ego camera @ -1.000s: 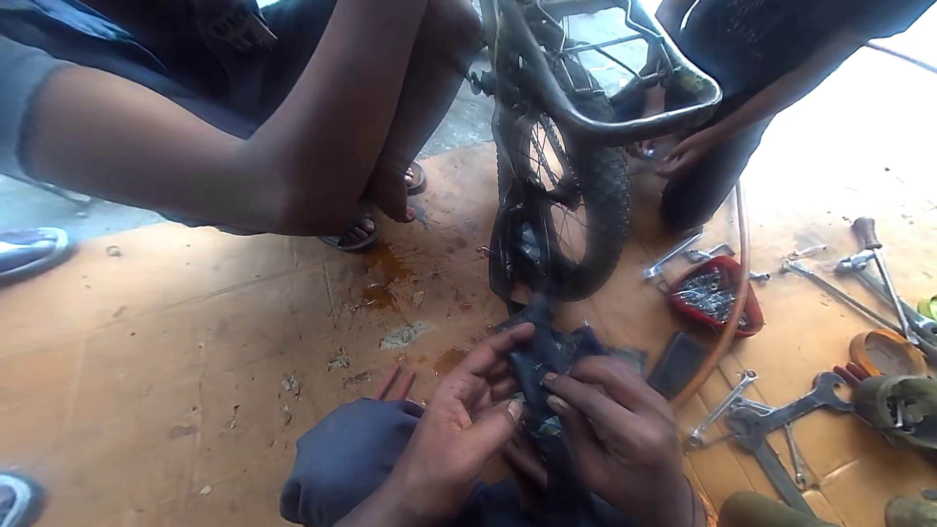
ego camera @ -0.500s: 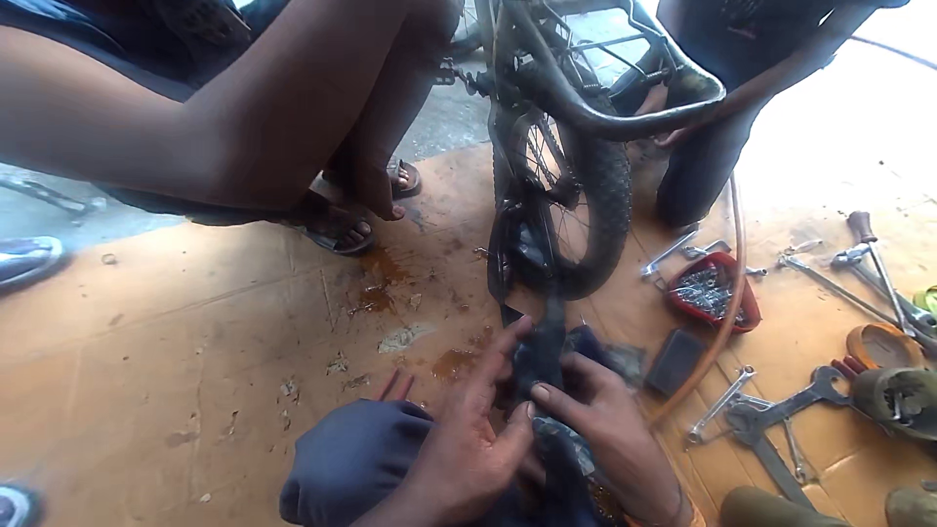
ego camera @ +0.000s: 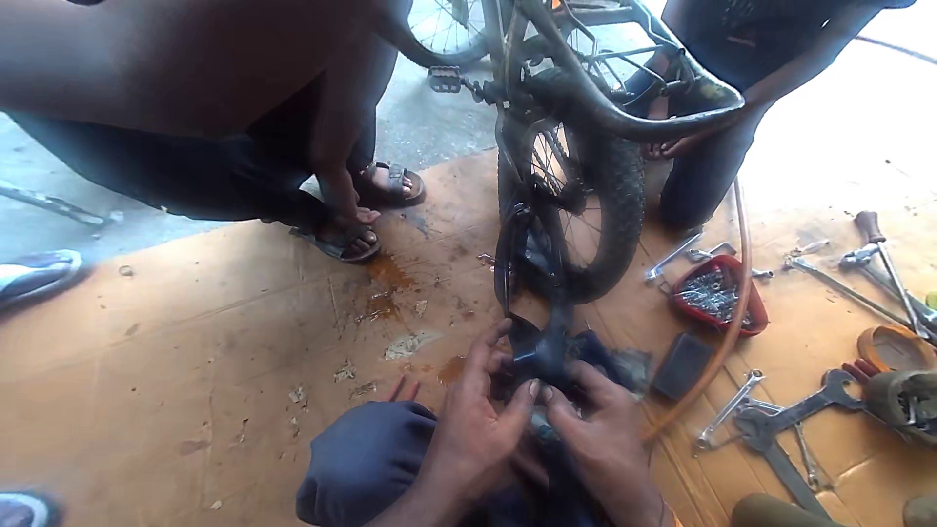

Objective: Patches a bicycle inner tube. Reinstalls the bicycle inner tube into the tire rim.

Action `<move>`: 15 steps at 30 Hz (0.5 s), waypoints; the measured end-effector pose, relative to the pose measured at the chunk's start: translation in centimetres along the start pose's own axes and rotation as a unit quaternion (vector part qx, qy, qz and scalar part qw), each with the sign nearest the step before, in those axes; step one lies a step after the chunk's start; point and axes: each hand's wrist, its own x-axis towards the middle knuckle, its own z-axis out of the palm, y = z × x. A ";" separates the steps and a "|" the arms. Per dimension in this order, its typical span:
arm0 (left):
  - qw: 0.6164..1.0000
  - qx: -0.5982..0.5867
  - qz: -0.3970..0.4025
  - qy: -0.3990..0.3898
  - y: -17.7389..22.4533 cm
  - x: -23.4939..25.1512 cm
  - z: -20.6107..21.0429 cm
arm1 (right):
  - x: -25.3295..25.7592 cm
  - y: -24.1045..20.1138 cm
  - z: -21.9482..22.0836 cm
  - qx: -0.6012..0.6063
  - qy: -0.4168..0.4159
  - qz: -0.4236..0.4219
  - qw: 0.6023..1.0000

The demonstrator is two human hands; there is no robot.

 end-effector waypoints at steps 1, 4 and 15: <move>1.000 0.000 0.000 0.000 0.0 0.1 0.0 | 0.0 0.1 0.0 -0.011 0.007 -0.012 1.000; 1.000 -0.004 0.018 0.001 -0.1 0.2 0.2 | -0.1 0.2 -0.1 -0.024 0.013 -0.027 0.999; 0.996 0.006 0.089 -0.022 -0.3 0.0 -0.1 | -0.1 0.6 0.0 -0.094 -0.002 -0.087 0.992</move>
